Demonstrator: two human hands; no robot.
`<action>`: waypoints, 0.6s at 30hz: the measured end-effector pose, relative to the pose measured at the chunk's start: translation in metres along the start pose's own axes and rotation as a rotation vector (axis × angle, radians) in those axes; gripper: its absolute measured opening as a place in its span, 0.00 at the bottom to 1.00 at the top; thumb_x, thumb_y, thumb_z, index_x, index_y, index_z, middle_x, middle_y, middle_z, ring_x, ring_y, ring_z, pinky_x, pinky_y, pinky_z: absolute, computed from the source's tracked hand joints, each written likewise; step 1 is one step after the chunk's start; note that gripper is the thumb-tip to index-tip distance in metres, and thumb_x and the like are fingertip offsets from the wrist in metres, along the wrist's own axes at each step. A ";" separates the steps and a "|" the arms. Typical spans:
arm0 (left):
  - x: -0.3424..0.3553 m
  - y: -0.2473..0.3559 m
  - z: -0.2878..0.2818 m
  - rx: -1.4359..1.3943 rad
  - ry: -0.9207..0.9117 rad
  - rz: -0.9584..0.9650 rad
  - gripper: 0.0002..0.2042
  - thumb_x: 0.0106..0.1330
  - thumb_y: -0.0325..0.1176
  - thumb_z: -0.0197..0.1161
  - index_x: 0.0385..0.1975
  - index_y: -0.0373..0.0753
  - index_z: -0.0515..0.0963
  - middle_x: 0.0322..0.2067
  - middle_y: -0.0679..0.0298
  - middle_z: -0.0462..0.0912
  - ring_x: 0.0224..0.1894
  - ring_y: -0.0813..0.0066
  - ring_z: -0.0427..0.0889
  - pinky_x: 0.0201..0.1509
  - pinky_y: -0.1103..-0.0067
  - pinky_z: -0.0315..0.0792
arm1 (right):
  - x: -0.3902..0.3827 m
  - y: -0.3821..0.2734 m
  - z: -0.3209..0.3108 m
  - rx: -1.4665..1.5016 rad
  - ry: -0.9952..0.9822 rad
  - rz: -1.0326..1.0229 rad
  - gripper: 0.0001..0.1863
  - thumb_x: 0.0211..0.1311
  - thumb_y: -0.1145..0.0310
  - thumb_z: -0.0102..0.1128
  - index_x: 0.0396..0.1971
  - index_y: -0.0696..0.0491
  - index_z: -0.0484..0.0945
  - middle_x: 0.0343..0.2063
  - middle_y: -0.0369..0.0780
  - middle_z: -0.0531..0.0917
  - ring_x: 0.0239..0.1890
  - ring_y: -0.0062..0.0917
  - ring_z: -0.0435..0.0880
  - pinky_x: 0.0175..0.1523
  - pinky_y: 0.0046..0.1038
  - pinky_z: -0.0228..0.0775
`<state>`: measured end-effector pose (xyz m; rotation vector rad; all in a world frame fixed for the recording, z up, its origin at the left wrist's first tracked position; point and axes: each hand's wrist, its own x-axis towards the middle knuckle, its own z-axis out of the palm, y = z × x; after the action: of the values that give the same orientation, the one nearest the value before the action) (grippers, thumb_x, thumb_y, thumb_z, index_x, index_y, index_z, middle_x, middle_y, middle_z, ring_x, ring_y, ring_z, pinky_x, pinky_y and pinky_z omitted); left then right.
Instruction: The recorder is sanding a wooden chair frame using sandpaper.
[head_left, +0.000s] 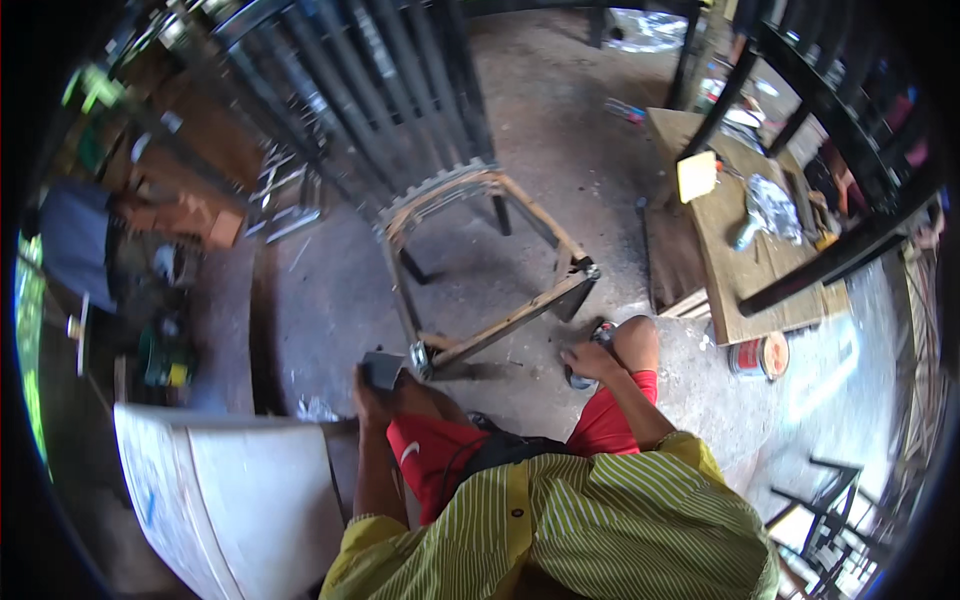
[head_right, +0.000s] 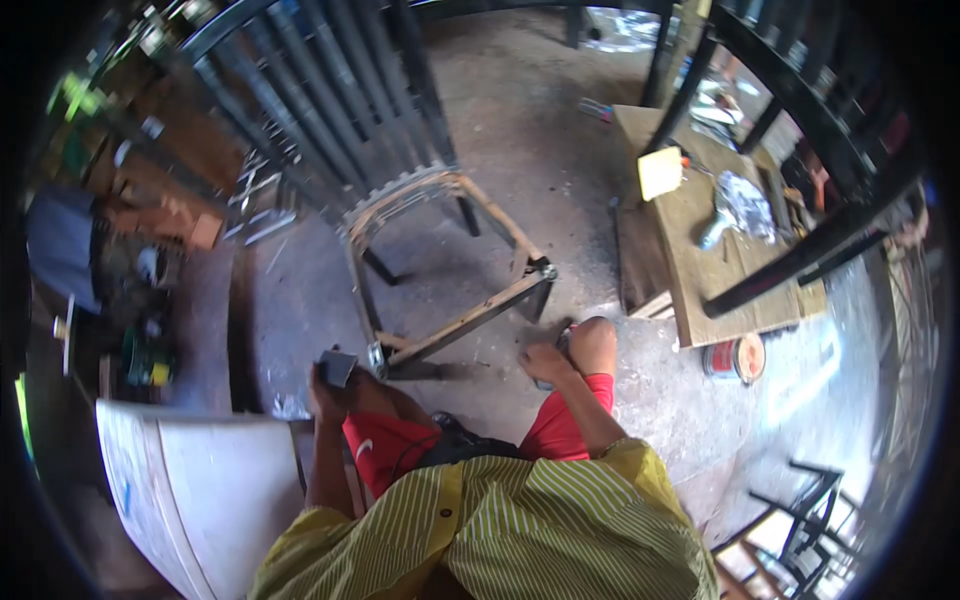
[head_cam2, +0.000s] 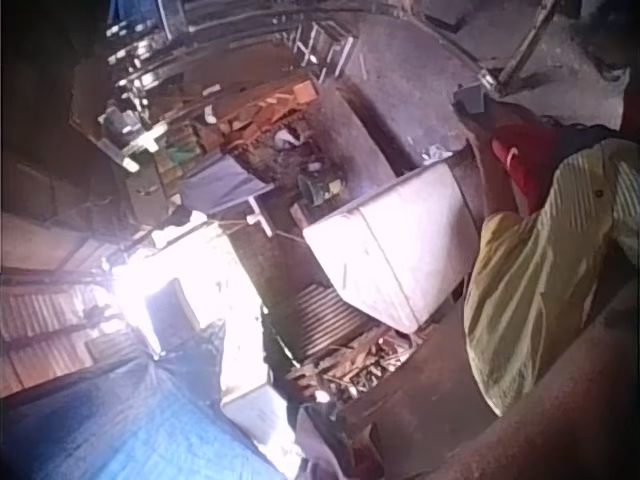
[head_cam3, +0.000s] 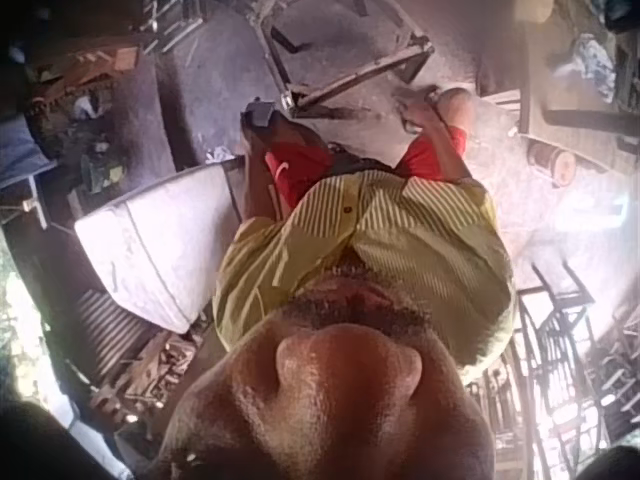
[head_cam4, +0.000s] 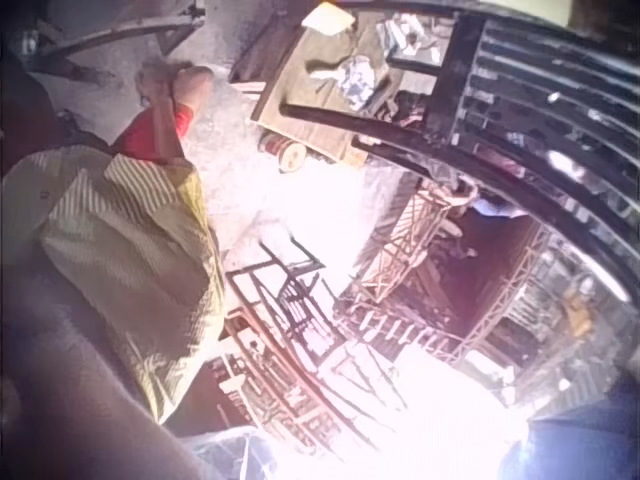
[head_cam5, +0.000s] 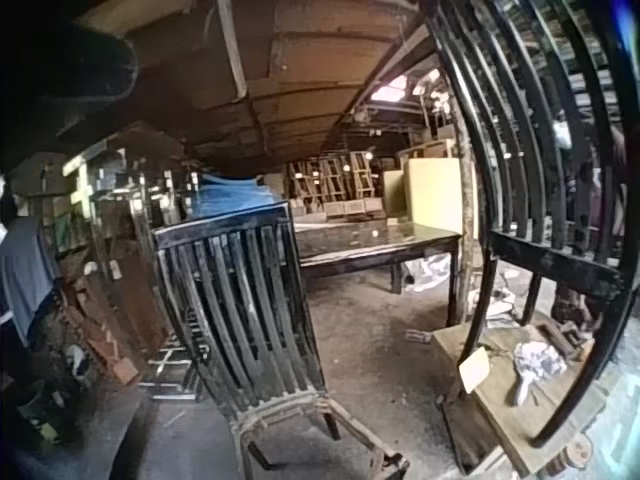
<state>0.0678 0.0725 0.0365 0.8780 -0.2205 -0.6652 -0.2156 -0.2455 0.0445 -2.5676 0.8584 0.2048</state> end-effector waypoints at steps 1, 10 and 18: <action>-0.010 -0.002 0.003 -0.061 0.054 -0.013 0.29 0.67 0.56 0.40 0.57 0.40 0.66 0.48 0.57 0.74 0.46 0.61 0.77 0.48 0.65 0.72 | 0.000 0.003 0.011 -0.015 -0.075 -0.124 0.21 0.56 0.52 0.50 0.34 0.57 0.80 0.33 0.53 0.81 0.38 0.46 0.80 0.47 0.41 0.70; -0.024 -0.002 0.025 -0.035 -0.126 -0.209 0.25 0.68 0.50 0.44 0.50 0.32 0.70 0.42 0.58 0.78 0.42 0.63 0.79 0.50 0.68 0.71 | 0.019 0.009 0.022 -0.012 -0.100 -0.179 0.20 0.56 0.57 0.53 0.38 0.58 0.77 0.36 0.55 0.79 0.41 0.46 0.79 0.46 0.40 0.70; -0.008 -0.063 0.041 0.814 -0.336 -0.220 0.23 0.64 0.47 0.49 0.43 0.31 0.76 0.41 0.54 0.80 0.43 0.64 0.79 0.49 0.74 0.70 | 0.003 -0.002 0.017 0.099 -0.176 -0.115 0.21 0.56 0.60 0.56 0.44 0.60 0.77 0.40 0.53 0.80 0.46 0.42 0.79 0.52 0.32 0.68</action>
<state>0.0157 0.0225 0.0139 1.5811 -0.7373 -0.9474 -0.2118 -0.2384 0.0288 -2.4543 0.6384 0.3395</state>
